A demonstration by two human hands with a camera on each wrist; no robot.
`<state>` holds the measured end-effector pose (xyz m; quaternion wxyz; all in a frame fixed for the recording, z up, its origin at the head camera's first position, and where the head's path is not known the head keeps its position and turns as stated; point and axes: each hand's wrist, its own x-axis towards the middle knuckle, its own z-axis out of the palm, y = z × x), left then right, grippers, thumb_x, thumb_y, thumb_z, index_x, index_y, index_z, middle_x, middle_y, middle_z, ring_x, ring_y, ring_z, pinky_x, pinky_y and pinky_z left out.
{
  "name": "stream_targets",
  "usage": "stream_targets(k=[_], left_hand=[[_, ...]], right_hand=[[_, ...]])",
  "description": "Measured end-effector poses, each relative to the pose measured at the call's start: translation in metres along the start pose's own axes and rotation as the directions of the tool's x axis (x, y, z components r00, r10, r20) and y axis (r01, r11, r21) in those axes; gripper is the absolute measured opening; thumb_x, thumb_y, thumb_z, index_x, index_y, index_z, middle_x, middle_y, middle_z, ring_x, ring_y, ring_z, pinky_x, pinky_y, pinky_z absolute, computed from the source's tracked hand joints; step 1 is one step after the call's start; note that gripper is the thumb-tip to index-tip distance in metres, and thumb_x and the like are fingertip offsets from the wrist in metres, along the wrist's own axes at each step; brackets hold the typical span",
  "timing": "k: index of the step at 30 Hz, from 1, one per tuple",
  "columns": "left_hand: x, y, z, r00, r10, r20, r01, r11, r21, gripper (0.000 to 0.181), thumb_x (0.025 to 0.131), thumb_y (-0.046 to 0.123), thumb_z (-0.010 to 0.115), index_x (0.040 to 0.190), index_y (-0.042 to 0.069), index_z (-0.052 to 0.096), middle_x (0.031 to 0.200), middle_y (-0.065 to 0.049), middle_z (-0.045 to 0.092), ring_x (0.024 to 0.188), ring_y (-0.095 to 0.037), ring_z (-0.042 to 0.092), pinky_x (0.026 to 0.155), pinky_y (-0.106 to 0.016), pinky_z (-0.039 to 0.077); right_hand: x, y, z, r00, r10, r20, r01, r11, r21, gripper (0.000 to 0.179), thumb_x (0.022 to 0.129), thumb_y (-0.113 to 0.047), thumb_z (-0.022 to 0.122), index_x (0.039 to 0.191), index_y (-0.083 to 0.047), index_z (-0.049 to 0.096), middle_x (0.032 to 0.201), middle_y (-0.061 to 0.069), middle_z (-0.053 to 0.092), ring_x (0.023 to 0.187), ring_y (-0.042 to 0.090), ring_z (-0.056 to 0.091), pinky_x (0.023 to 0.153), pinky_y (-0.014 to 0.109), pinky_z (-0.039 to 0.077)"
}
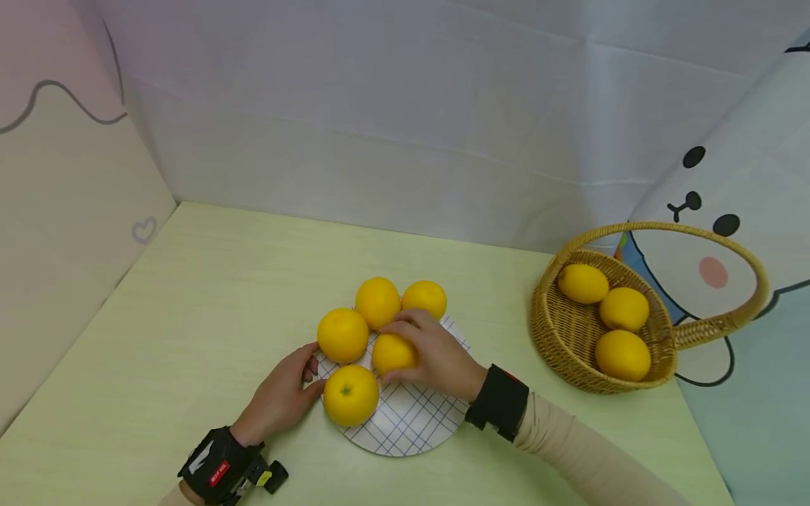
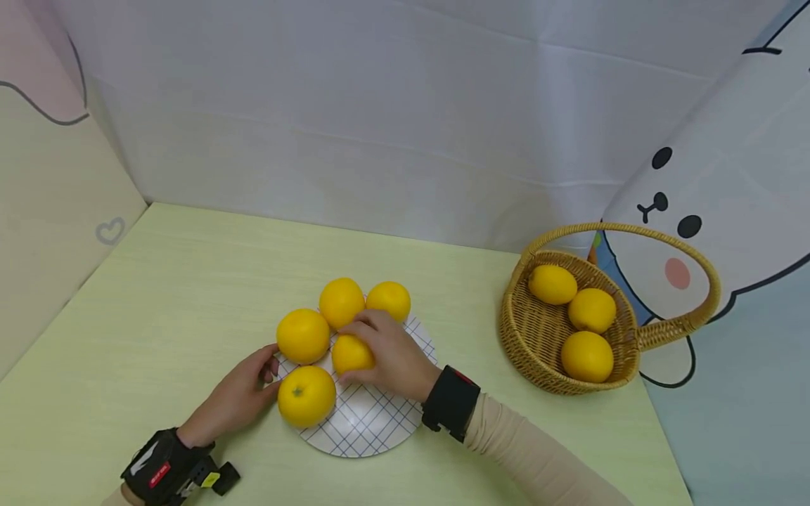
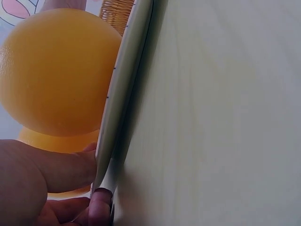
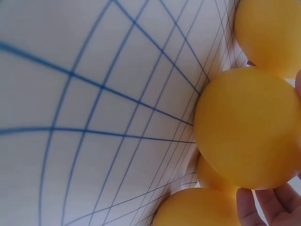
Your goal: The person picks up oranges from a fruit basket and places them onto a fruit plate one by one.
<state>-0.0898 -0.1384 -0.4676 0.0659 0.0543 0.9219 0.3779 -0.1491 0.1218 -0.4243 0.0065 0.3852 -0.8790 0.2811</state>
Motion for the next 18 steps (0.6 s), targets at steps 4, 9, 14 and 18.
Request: stream_targets(k=[4, 9, 14, 18], left_hand=[[-0.0003, 0.0003, -0.0009, 1.0, -0.004, 0.0, 0.004, 1.0, 0.005, 0.045, 0.086, 0.013, 0.066, 0.125, -0.002, 0.049, 0.09, -0.002, 0.048, 0.083, -0.017, 0.044, 0.07, -0.034, 0.037], [-0.0003, 0.0, -0.0006, 1.0, 0.003, -0.003, -0.003, 1.0, 0.002, 0.046, 0.086, 0.013, 0.066, 0.126, -0.002, 0.049, 0.091, -0.002, 0.048, 0.083, -0.017, 0.044, 0.07, -0.034, 0.037], [-0.0001, -0.001, 0.0016, 1.0, 0.001, -0.004, -0.001, 1.0, 0.003, 0.046, 0.086, 0.013, 0.066, 0.126, -0.001, 0.049, 0.09, -0.002, 0.049, 0.083, -0.017, 0.044, 0.071, -0.033, 0.037], [0.0004, -0.0009, 0.0025, 1.0, 0.007, -0.004, -0.007, 1.0, 0.003, 0.045, 0.086, 0.013, 0.066, 0.125, -0.001, 0.049, 0.09, -0.001, 0.049, 0.082, -0.016, 0.045, 0.071, -0.033, 0.037]], right_hand=[[0.0014, -0.0013, 0.0005, 1.0, -0.009, -0.011, 0.008, 1.0, -0.017, 0.066, 0.069, -0.045, 0.079, 0.124, -0.013, 0.062, 0.122, -0.001, 0.05, 0.113, 0.013, 0.043, 0.099, 0.03, 0.039], [0.004, -0.0028, 0.0016, 1.0, -0.02, -0.023, 0.02, 0.999, -0.029, 0.066, 0.069, -0.047, 0.077, 0.124, -0.013, 0.061, 0.122, 0.0, 0.05, 0.112, 0.013, 0.044, 0.099, 0.03, 0.039], [0.0047, -0.0023, 0.0035, 1.0, -0.021, -0.017, 0.021, 1.0, -0.023, 0.066, 0.07, -0.048, 0.075, 0.125, -0.013, 0.061, 0.122, 0.0, 0.05, 0.112, 0.013, 0.043, 0.099, 0.03, 0.039], [0.0043, -0.0012, 0.0046, 0.999, -0.027, -0.029, 0.026, 0.999, -0.037, 0.066, 0.069, -0.049, 0.074, 0.123, -0.014, 0.062, 0.12, 0.0, 0.05, 0.11, 0.012, 0.043, 0.098, 0.029, 0.04]])
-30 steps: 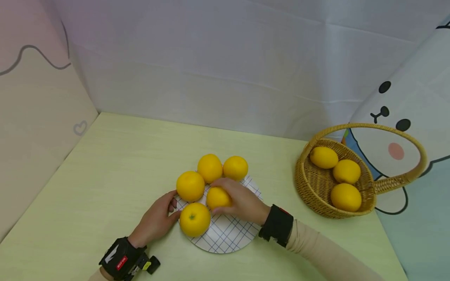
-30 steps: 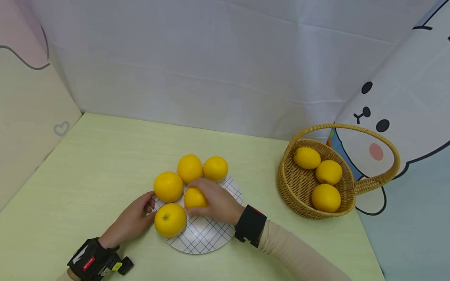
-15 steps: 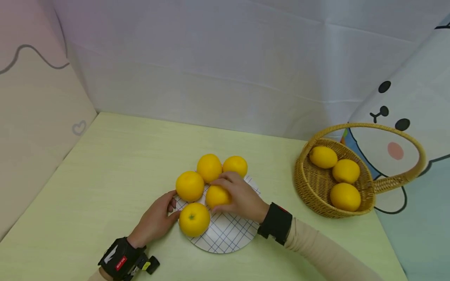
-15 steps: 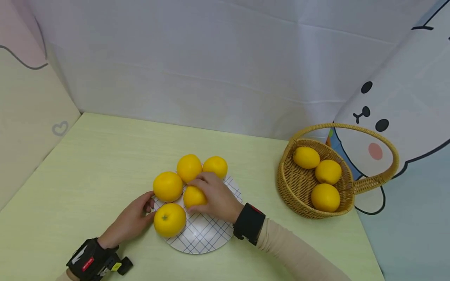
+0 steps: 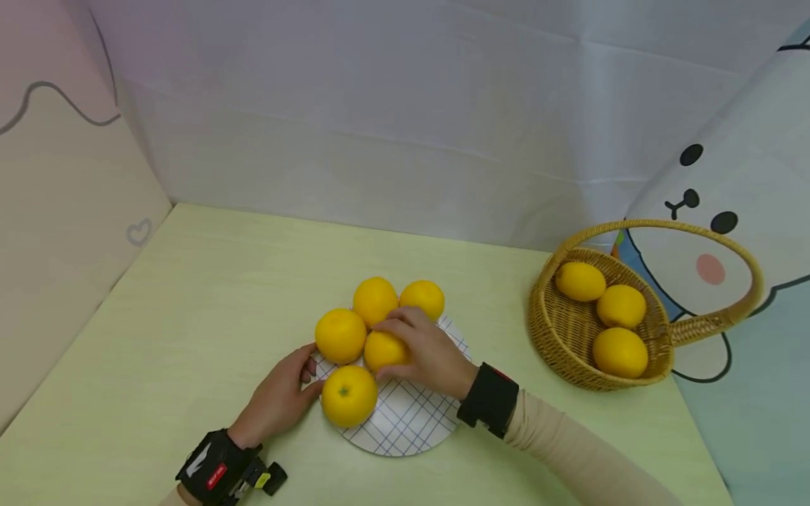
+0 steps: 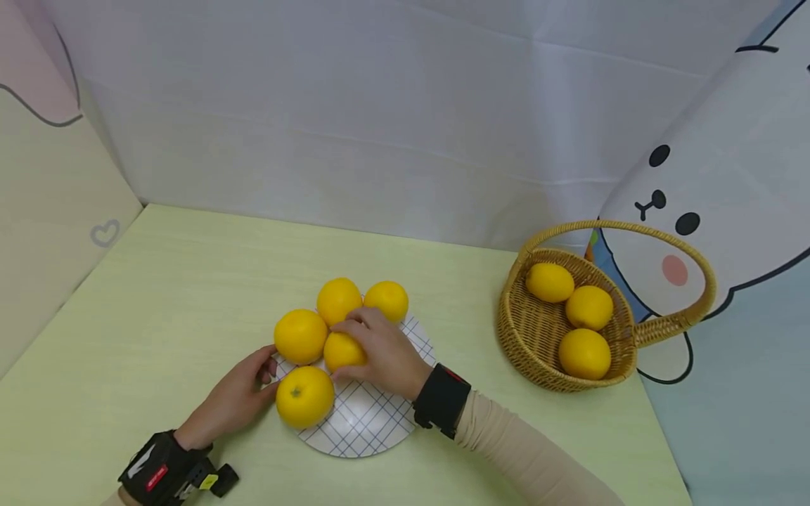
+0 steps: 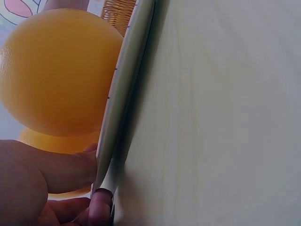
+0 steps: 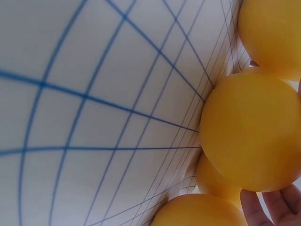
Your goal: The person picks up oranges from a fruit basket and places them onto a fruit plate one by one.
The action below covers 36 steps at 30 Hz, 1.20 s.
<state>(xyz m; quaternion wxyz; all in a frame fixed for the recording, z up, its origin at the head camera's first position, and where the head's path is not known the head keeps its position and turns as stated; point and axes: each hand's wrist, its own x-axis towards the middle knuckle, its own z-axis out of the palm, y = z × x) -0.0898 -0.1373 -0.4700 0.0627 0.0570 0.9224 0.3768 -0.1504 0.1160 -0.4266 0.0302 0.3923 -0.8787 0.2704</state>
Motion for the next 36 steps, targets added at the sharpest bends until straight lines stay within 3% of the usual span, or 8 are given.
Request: stream_targets(k=[18, 22, 28, 36], left_hand=[[0.001, -0.002, 0.001, 1.0, -0.009, 0.0, 0.009, 1.0, 0.007, 0.047, 0.086, 0.013, 0.066, 0.126, -0.001, 0.049, 0.089, -0.001, 0.049, 0.082, -0.016, 0.045, 0.071, -0.033, 0.038], [0.001, -0.001, 0.0, 1.0, -0.01, 0.0, 0.01, 1.0, 0.004, 0.046, 0.086, 0.013, 0.066, 0.126, -0.001, 0.049, 0.09, -0.001, 0.049, 0.083, -0.016, 0.045, 0.071, -0.033, 0.037], [-0.001, 0.0, -0.002, 1.0, -0.019, 0.006, 0.019, 1.0, -0.008, 0.046, 0.086, 0.013, 0.066, 0.127, 0.0, 0.049, 0.091, -0.001, 0.049, 0.083, -0.017, 0.044, 0.071, -0.033, 0.038], [0.0, -0.001, -0.002, 1.0, -0.012, 0.007, 0.012, 1.0, -0.011, 0.048, 0.087, 0.014, 0.066, 0.129, -0.001, 0.049, 0.092, -0.002, 0.05, 0.083, -0.017, 0.045, 0.071, -0.034, 0.039]], right_hand=[[0.001, 0.0, -0.003, 1.0, -0.012, -0.013, 0.011, 1.0, -0.02, 0.072, 0.068, -0.05, 0.076, 0.128, -0.014, 0.057, 0.125, 0.001, 0.049, 0.115, 0.014, 0.044, 0.1, 0.03, 0.039], [-0.001, -0.001, -0.012, 0.998, -0.01, -0.059, 0.01, 1.0, 0.002, 0.066, 0.074, -0.049, 0.073, 0.126, -0.011, 0.058, 0.124, 0.002, 0.051, 0.114, 0.013, 0.046, 0.098, 0.029, 0.042], [-0.006, 0.003, -0.041, 0.984, -0.003, -0.18, 0.007, 1.0, 0.021, 0.047, 0.087, -0.043, 0.062, 0.118, -0.008, 0.061, 0.119, 0.002, 0.055, 0.111, 0.014, 0.048, 0.096, 0.031, 0.043], [-0.031, 0.032, -0.106, 0.925, 0.091, -0.368, -0.115, 0.992, -0.043, 0.019, 0.087, -0.018, 0.067, 0.103, -0.007, 0.068, 0.1, 0.004, 0.066, 0.093, 0.018, 0.056, 0.08, 0.039, 0.047]])
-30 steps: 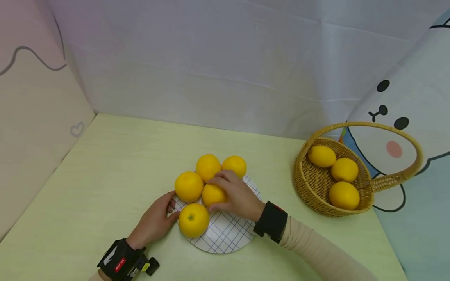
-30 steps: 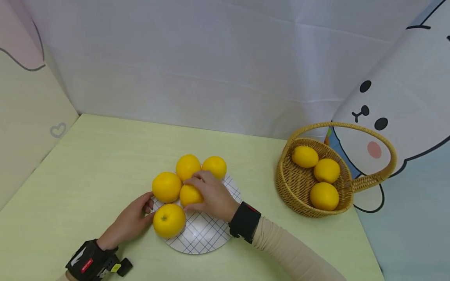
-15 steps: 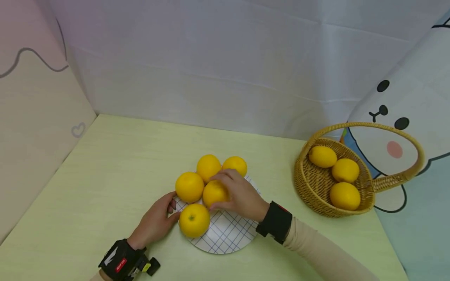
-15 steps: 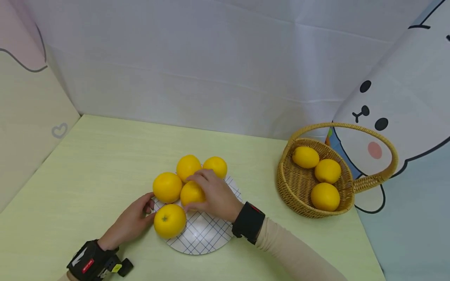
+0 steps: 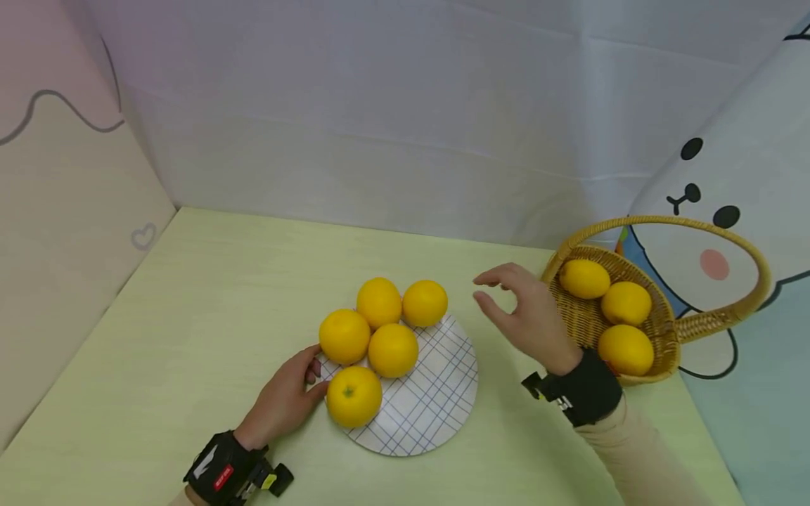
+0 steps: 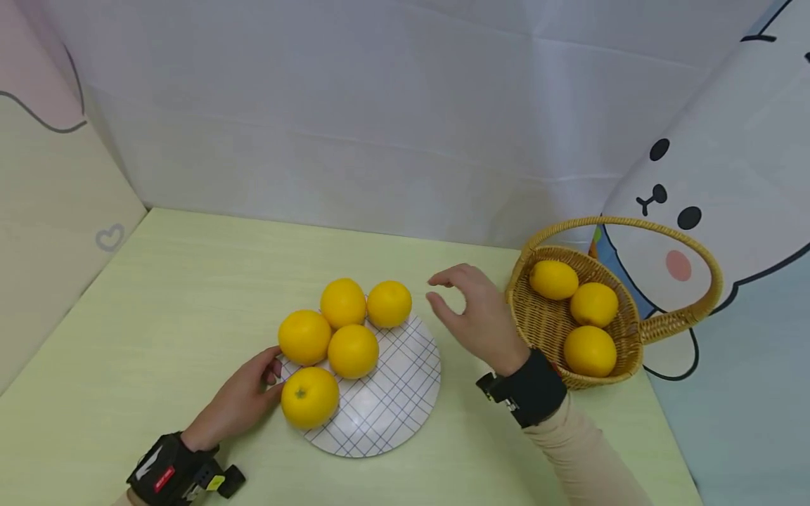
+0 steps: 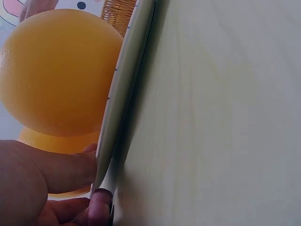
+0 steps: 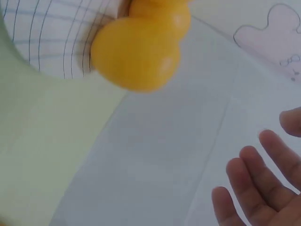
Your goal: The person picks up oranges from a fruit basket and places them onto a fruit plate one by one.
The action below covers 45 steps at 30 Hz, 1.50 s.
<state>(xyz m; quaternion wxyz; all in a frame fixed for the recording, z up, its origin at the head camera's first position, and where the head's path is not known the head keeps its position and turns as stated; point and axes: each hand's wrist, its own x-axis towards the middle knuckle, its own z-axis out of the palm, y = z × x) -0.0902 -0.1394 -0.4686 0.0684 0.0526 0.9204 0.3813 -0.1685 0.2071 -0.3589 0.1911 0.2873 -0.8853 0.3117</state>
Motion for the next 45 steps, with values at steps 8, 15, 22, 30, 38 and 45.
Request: stream_targets(k=[8, 15, 22, 30, 38, 45], left_hand=[[0.0, 0.002, -0.001, 1.0, -0.015, 0.003, 0.015, 1.0, 0.003, 0.047, 0.086, 0.014, 0.066, 0.128, 0.0, 0.049, 0.091, -0.002, 0.05, 0.083, -0.017, 0.045, 0.071, -0.033, 0.039], [-0.001, 0.003, -0.001, 1.0, -0.015, -0.003, 0.015, 1.0, 0.007, 0.047, 0.086, 0.013, 0.066, 0.128, -0.001, 0.05, 0.092, -0.002, 0.05, 0.083, -0.017, 0.045, 0.071, -0.033, 0.039], [-0.001, 0.004, 0.002, 1.0, -0.022, 0.006, 0.022, 1.0, -0.001, 0.048, 0.086, 0.013, 0.066, 0.128, -0.001, 0.049, 0.092, -0.002, 0.05, 0.084, -0.017, 0.045, 0.072, -0.033, 0.04], [-0.001, 0.004, 0.001, 1.0, -0.008, -0.006, 0.008, 1.0, 0.006, 0.043, 0.086, 0.013, 0.066, 0.124, 0.001, 0.05, 0.09, -0.001, 0.049, 0.082, -0.016, 0.044, 0.07, -0.033, 0.038], [-0.001, 0.006, -0.002, 1.0, -0.005, -0.006, 0.005, 1.0, 0.008, 0.044, 0.086, 0.013, 0.066, 0.125, 0.0, 0.05, 0.09, -0.001, 0.049, 0.082, -0.017, 0.044, 0.07, -0.033, 0.038], [-0.002, 0.006, -0.003, 1.0, -0.018, 0.001, 0.018, 1.0, 0.012, 0.044, 0.085, 0.012, 0.066, 0.124, -0.001, 0.05, 0.09, -0.002, 0.049, 0.082, -0.017, 0.044, 0.07, -0.033, 0.038]], right_hand=[[-0.006, 0.032, -0.064, 0.981, 0.192, 0.019, -0.186, 0.969, -0.162, 0.022, 0.089, -0.022, 0.064, 0.102, -0.005, 0.067, 0.095, 0.009, 0.065, 0.085, 0.023, 0.057, 0.074, 0.044, 0.046], [-0.013, 0.071, -0.112, 0.867, 0.467, 0.174, -0.386, 0.85, -0.358, 0.05, 0.093, -0.041, 0.054, 0.114, 0.004, 0.061, 0.105, 0.027, 0.063, 0.091, 0.04, 0.057, 0.074, 0.055, 0.044], [-0.028, 0.114, -0.13, 0.624, 0.667, 0.407, -0.434, 0.729, -0.529, 0.076, 0.088, -0.055, 0.053, 0.12, 0.014, 0.053, 0.109, 0.034, 0.059, 0.085, 0.039, 0.059, 0.066, 0.049, 0.048], [-0.037, 0.136, -0.13, 0.551, 0.704, 0.448, -0.427, 0.699, -0.573, 0.078, 0.086, -0.056, 0.054, 0.114, 0.016, 0.056, 0.109, 0.036, 0.058, 0.09, 0.045, 0.056, 0.068, 0.048, 0.046], [-0.043, 0.145, -0.124, 0.43, 0.738, 0.52, -0.442, 0.675, -0.591, 0.082, 0.084, -0.061, 0.054, 0.12, 0.013, 0.055, 0.113, 0.034, 0.058, 0.091, 0.042, 0.056, 0.07, 0.05, 0.044], [-0.049, 0.143, -0.117, 0.357, 0.767, 0.534, -0.485, 0.64, -0.595, 0.076, 0.083, -0.056, 0.059, 0.118, 0.012, 0.056, 0.103, 0.03, 0.06, 0.083, 0.036, 0.056, 0.066, 0.047, 0.044]])
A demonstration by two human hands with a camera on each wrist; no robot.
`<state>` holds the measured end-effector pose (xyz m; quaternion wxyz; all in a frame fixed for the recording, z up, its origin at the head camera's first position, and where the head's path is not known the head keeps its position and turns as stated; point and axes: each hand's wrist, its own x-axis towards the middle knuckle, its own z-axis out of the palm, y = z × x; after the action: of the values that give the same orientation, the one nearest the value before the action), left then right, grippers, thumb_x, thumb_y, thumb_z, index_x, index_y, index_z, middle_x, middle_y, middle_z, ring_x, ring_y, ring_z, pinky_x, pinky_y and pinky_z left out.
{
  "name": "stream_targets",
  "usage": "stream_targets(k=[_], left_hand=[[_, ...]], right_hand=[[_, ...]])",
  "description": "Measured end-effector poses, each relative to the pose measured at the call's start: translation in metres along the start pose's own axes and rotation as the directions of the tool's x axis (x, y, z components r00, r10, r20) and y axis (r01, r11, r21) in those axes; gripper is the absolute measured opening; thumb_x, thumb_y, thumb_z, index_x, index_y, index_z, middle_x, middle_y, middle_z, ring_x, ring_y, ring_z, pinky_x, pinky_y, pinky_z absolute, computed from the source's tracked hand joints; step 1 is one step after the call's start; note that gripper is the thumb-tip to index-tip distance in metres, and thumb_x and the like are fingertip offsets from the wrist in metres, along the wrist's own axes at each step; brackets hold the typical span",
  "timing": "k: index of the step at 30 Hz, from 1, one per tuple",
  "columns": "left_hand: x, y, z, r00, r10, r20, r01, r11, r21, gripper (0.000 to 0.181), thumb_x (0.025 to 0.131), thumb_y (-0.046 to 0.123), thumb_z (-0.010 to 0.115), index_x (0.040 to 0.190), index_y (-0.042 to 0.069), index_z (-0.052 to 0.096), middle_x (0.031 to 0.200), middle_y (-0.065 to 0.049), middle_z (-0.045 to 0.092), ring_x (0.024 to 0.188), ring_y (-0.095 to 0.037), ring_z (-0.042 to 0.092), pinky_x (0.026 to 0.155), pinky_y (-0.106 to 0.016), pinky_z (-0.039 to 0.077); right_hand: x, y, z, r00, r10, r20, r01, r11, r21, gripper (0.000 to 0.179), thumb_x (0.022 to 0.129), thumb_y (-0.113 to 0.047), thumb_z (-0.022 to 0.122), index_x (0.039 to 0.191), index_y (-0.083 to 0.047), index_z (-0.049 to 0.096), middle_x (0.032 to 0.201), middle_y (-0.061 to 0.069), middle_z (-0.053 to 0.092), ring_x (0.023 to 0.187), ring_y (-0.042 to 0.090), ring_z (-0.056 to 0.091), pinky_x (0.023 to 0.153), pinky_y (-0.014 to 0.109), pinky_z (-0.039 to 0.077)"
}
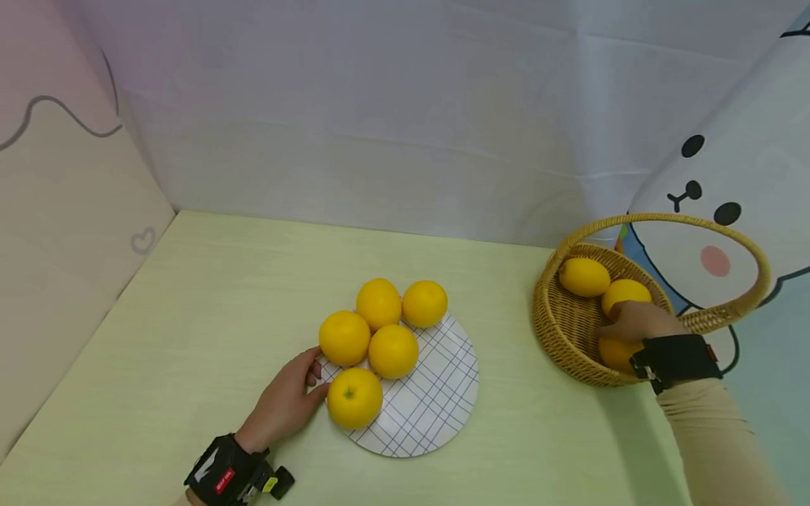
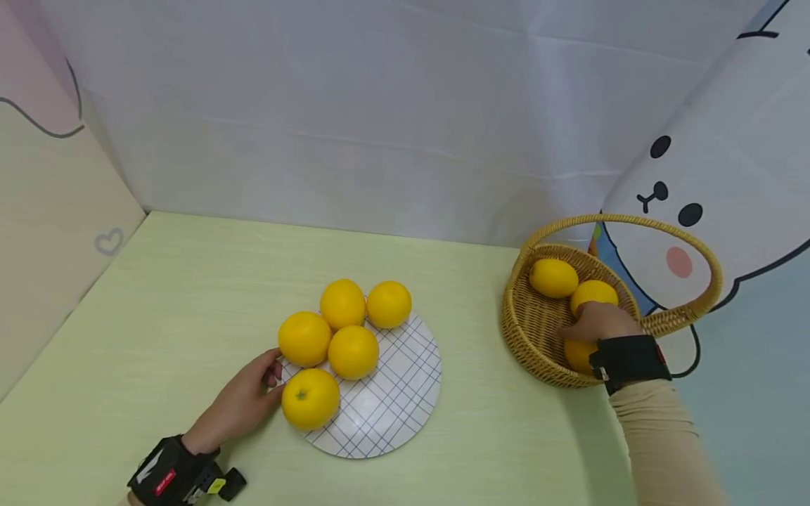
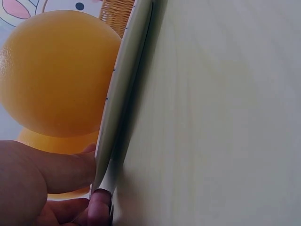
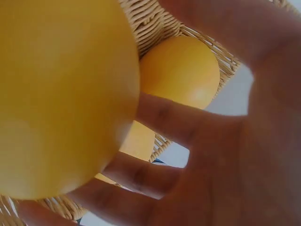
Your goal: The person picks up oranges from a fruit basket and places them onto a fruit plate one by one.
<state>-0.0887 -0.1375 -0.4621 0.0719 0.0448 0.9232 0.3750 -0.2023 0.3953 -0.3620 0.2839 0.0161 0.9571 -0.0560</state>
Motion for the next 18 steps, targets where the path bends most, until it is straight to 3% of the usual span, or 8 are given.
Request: stream_targets(k=[7, 10, 15, 18], left_hand=[[-0.0002, 0.0001, -0.0004, 1.0, 0.002, -0.002, -0.002, 1.0, 0.001, 0.044, 0.085, 0.013, 0.067, 0.124, 0.0, 0.05, 0.09, -0.001, 0.049, 0.082, -0.017, 0.044, 0.07, -0.033, 0.038], [-0.0005, 0.0, -0.0003, 1.0, 0.003, -0.003, -0.003, 1.0, 0.003, 0.044, 0.085, 0.013, 0.067, 0.124, 0.0, 0.05, 0.09, -0.001, 0.049, 0.082, -0.016, 0.044, 0.07, -0.033, 0.038], [-0.0004, -0.0001, -0.0003, 1.0, 0.005, -0.005, -0.005, 1.0, 0.004, 0.046, 0.085, 0.013, 0.067, 0.126, 0.0, 0.05, 0.09, -0.001, 0.049, 0.082, -0.016, 0.044, 0.07, -0.033, 0.038], [-0.0004, 0.0002, -0.0004, 1.0, 0.007, -0.008, -0.007, 1.0, 0.001, 0.046, 0.085, 0.013, 0.067, 0.126, 0.0, 0.05, 0.09, -0.002, 0.049, 0.082, -0.017, 0.044, 0.07, -0.033, 0.038]], right_hand=[[-0.0012, -0.0033, 0.0009, 0.998, 0.044, 0.05, -0.044, 0.999, 0.002, 0.073, 0.08, -0.045, 0.064, 0.122, 0.013, 0.052, 0.103, 0.03, 0.056, 0.083, 0.035, 0.052, 0.066, 0.047, 0.044], [-0.0025, -0.0054, 0.0002, 0.997, 0.046, 0.055, -0.046, 0.999, -0.012, 0.069, 0.077, -0.044, 0.068, 0.117, 0.011, 0.055, 0.098, 0.03, 0.054, 0.081, 0.036, 0.052, 0.064, 0.046, 0.045], [-0.0024, -0.0073, -0.0012, 0.996, 0.058, 0.073, -0.055, 0.998, -0.042, 0.077, 0.07, -0.05, 0.073, 0.114, 0.011, 0.055, 0.097, 0.033, 0.05, 0.082, 0.039, 0.051, 0.065, 0.047, 0.046], [-0.0014, -0.0062, -0.0001, 0.995, 0.053, 0.089, -0.051, 0.998, -0.024, 0.092, 0.067, -0.053, 0.074, 0.124, 0.015, 0.047, 0.106, 0.04, 0.048, 0.09, 0.045, 0.051, 0.07, 0.052, 0.046]])
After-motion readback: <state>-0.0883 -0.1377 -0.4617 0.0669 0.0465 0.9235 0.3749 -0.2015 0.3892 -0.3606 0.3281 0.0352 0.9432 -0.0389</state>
